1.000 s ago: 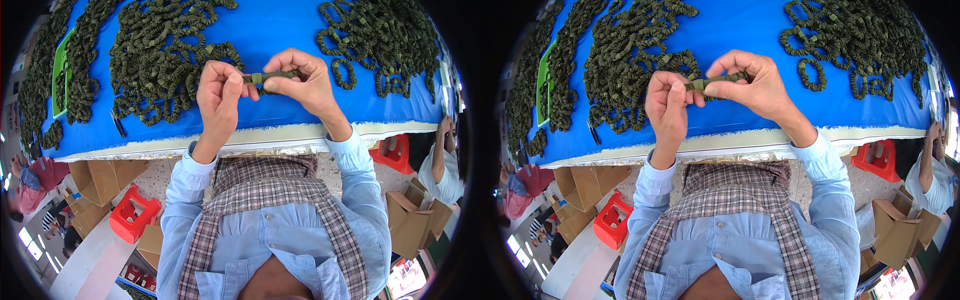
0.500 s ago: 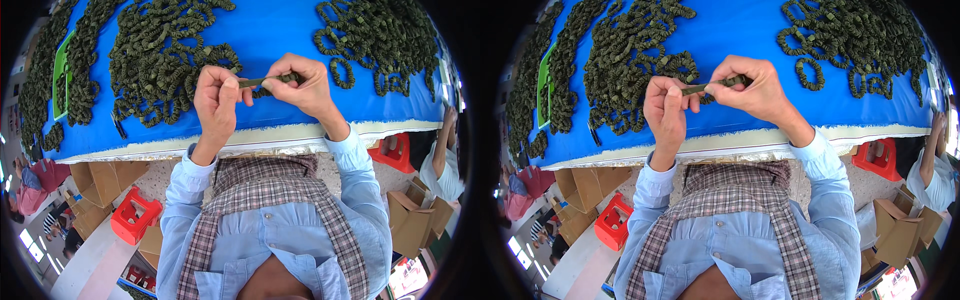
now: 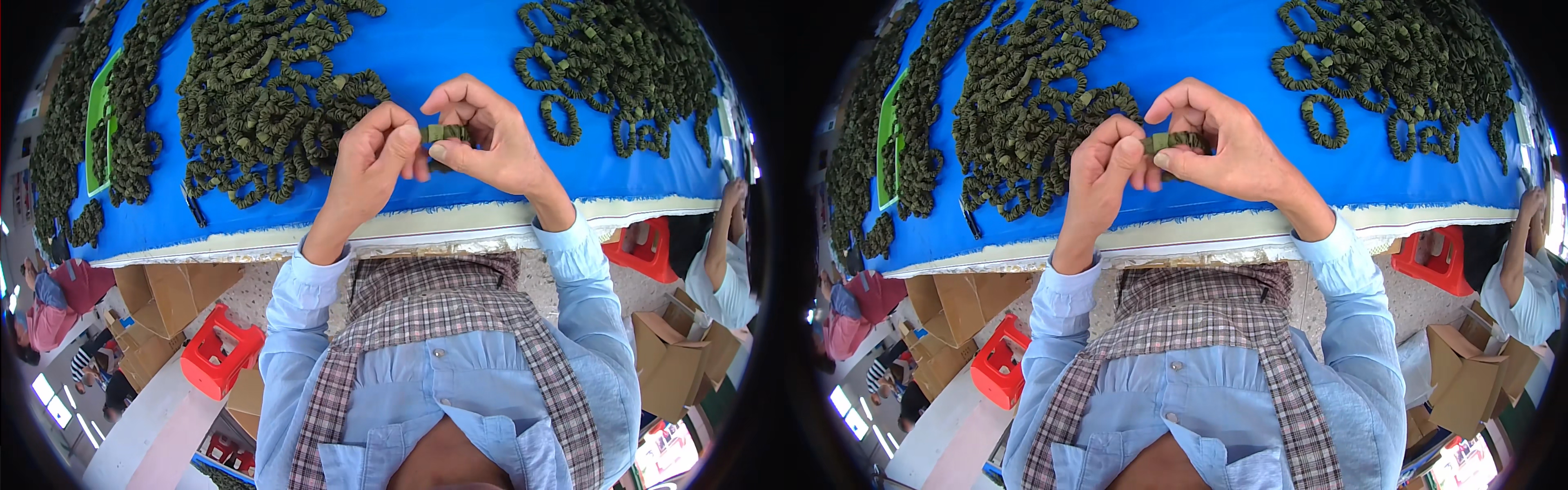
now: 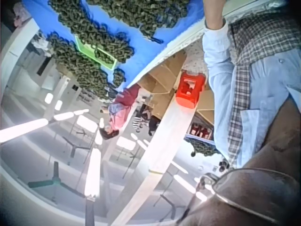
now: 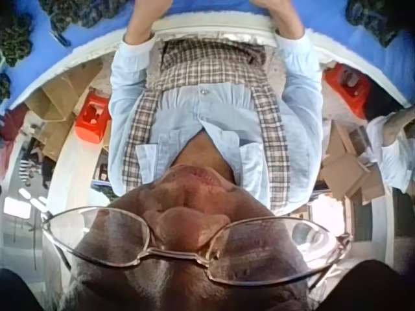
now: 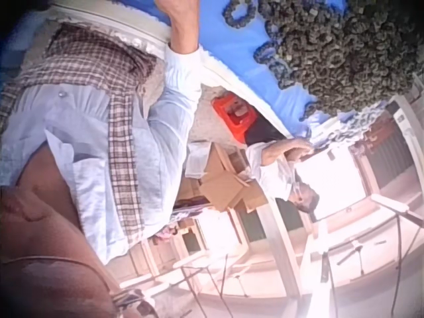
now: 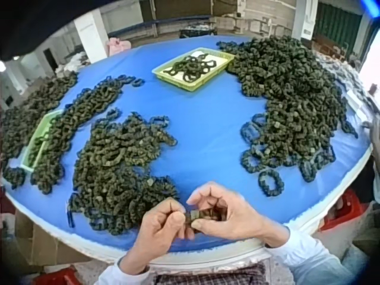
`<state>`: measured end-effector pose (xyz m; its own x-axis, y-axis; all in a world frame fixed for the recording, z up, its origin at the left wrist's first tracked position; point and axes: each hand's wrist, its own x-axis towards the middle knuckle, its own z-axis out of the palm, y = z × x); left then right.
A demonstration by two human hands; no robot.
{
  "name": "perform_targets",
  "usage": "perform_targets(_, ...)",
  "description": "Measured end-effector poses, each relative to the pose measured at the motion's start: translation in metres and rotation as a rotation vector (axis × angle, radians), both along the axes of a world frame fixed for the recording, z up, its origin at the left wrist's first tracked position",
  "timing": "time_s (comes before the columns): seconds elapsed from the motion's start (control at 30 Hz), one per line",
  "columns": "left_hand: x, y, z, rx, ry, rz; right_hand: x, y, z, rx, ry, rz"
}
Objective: The person repeatedly picks up green coiled cord segments from a blue table, joins them end-to-end by hand, and uses small scissors to trim the ends. The person places the finished joined segments back onto the table. Another person briefly adds more cord segments to the table.
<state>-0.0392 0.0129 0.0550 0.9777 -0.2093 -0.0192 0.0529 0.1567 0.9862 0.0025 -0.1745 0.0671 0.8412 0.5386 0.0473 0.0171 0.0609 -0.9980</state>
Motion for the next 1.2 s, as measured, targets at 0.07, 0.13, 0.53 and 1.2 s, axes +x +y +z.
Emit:
perform_targets(0.07,-0.002,0.001,0.000,-0.094,-0.039,0.009,0.003,-0.003,0.003,-0.091,-0.078,0.016)
perform_targets(0.13,-0.004,0.004,-0.009,-0.081,-0.056,0.017,0.003,-0.003,0.004,-0.161,-0.151,0.005)
perform_targets(0.53,-0.004,0.002,-0.019,-0.196,-0.205,0.112,0.002,-0.004,0.002,-0.192,-0.216,-0.054)
perform_targets(1.2,-0.012,0.005,-0.010,-0.139,-0.025,0.023,-0.003,0.004,0.008,0.122,0.200,0.041)
